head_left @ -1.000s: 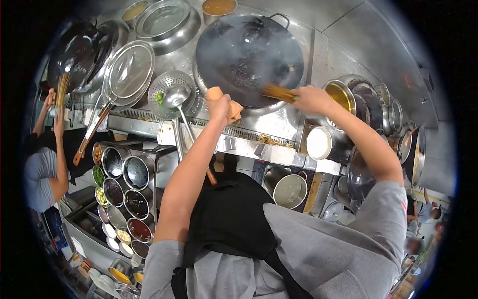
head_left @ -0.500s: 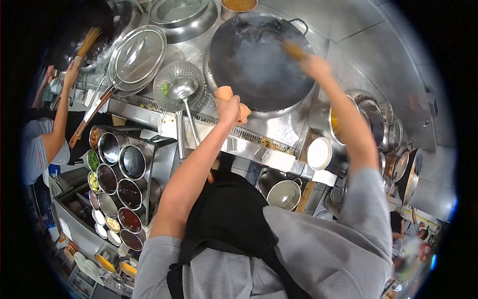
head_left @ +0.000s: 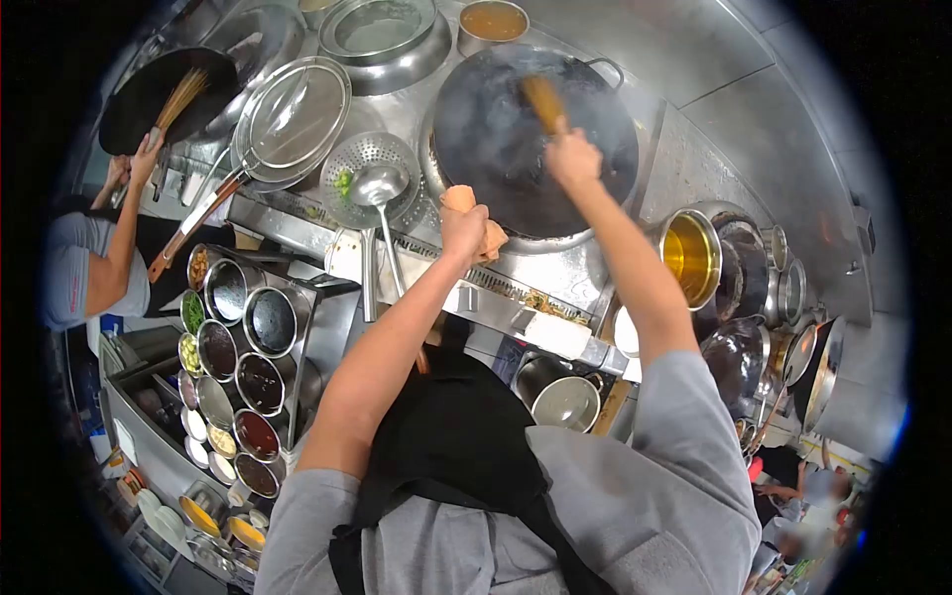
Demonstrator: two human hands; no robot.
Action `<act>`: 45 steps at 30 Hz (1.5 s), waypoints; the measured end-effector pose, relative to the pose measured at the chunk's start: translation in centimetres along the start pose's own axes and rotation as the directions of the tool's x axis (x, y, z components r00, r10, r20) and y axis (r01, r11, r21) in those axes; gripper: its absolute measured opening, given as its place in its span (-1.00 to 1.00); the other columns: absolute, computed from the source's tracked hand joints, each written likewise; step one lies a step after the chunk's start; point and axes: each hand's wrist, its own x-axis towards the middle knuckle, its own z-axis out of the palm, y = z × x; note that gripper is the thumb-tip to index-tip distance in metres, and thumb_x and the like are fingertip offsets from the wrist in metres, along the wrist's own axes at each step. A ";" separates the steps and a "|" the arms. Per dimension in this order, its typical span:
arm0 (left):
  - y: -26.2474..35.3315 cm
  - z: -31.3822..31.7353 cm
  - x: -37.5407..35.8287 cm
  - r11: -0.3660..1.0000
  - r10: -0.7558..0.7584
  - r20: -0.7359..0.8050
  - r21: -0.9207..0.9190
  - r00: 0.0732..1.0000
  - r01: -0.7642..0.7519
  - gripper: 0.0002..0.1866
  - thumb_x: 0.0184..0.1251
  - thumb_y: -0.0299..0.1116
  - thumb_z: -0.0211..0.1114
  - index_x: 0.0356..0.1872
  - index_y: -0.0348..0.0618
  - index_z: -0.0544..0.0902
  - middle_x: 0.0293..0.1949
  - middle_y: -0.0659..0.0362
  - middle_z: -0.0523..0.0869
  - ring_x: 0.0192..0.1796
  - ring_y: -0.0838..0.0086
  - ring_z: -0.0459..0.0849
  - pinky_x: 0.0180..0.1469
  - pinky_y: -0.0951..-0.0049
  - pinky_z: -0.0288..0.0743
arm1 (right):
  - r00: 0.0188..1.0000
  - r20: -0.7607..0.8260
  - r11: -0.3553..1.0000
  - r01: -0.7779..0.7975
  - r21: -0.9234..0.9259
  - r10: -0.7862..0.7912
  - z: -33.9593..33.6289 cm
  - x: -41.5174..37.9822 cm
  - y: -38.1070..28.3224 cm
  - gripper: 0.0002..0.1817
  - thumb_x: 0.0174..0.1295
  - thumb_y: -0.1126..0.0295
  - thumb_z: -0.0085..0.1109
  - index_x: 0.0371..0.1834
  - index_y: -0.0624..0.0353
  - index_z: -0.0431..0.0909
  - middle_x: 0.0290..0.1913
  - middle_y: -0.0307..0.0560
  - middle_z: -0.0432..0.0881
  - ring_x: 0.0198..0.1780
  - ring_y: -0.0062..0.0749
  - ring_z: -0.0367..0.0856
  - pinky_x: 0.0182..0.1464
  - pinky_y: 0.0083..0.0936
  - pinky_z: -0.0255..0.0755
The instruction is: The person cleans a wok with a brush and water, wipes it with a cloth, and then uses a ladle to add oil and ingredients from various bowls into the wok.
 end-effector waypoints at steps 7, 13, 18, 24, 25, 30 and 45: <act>-1.7 0.8 0.2 0.994 0.067 -0.102 0.094 0.993 -0.057 -0.61 0.13 -0.43 0.27 -0.04 -0.38 0.42 -0.21 0.02 0.62 -0.26 0.31 0.70 -0.22 0.29 0.60 | 0.920 0.287 0.907 0.341 -0.247 -0.268 -2.1 -10.0 5.0 -0.44 0.33 0.34 0.05 0.40 0.25 0.33 -0.08 0.14 0.64 -0.31 -0.03 0.78 -0.29 -0.15 0.69; 1.3 0.1 -1.7 0.996 -0.025 0.045 0.087 0.999 0.020 -0.70 0.11 -0.41 0.26 -0.17 -0.38 0.52 -0.34 0.05 0.66 -0.40 0.30 0.70 -0.31 0.30 0.60 | 0.996 -0.057 0.997 0.071 -0.024 -0.072 -2.0 1.1 -3.6 -0.74 0.34 0.35 0.01 -0.10 0.21 0.68 -0.25 0.16 0.74 -0.20 -0.02 0.79 -0.10 -0.15 0.67; -0.8 0.1 0.2 0.998 0.047 0.041 0.035 0.998 -0.048 -0.73 0.10 -0.44 0.25 -0.17 -0.35 0.54 -0.34 0.08 0.65 -0.38 0.35 0.69 -0.31 0.29 0.59 | 0.817 0.050 0.814 0.577 -0.062 -0.575 -4.5 -9.6 -1.0 -0.80 0.22 0.42 0.06 -0.15 0.18 0.62 -0.27 0.10 0.65 -0.27 -0.08 0.75 -0.26 -0.22 0.67; -1.7 -0.3 1.0 0.999 0.042 0.064 0.002 0.997 -0.043 -0.69 0.12 -0.43 0.29 -0.11 -0.34 0.53 -0.26 0.09 0.66 -0.30 0.34 0.68 -0.19 0.29 0.58 | 0.986 0.157 0.993 -0.068 0.093 0.053 -5.1 1.1 3.6 -0.70 0.20 0.31 0.14 -0.11 0.16 0.76 -0.14 0.17 0.78 -0.09 -0.01 0.80 -0.06 -0.12 0.67; -2.0 -0.3 1.7 0.999 0.047 0.070 0.018 0.996 -0.049 -0.69 0.12 -0.43 0.29 -0.11 -0.34 0.53 -0.26 0.09 0.66 -0.30 0.34 0.68 -0.19 0.29 0.58 | 0.970 0.214 0.987 -0.136 0.089 0.115 -4.6 1.8 0.1 -0.69 0.16 0.29 0.18 -0.11 0.18 0.76 -0.12 0.20 0.77 -0.07 0.04 0.79 -0.03 -0.11 0.66; 0.0 -2.3 0.3 0.968 0.115 0.115 0.209 0.987 -0.137 -0.59 0.13 -0.34 0.33 -0.04 -0.35 0.47 -0.24 0.04 0.66 -0.22 0.32 0.70 -0.13 0.28 0.59 | 0.953 0.162 0.957 0.224 0.186 -0.255 -7.0 -8.1 -7.3 -0.69 0.15 0.31 0.15 -0.10 0.18 0.72 -0.11 0.21 0.75 -0.02 0.06 0.76 0.04 -0.09 0.62; 15.3 3.9 -12.5 0.533 0.575 0.103 0.705 0.811 -0.468 -0.21 0.06 -0.23 0.42 0.24 -0.46 0.24 -0.04 -0.36 0.66 0.06 -0.21 0.66 0.18 0.06 0.49 | 0.992 -0.043 0.675 -0.049 0.736 0.119 -7.0 -24.6 8.7 -0.35 0.26 0.01 0.26 0.43 -0.12 0.47 0.12 0.13 0.70 0.14 0.07 0.67 0.23 -0.21 0.51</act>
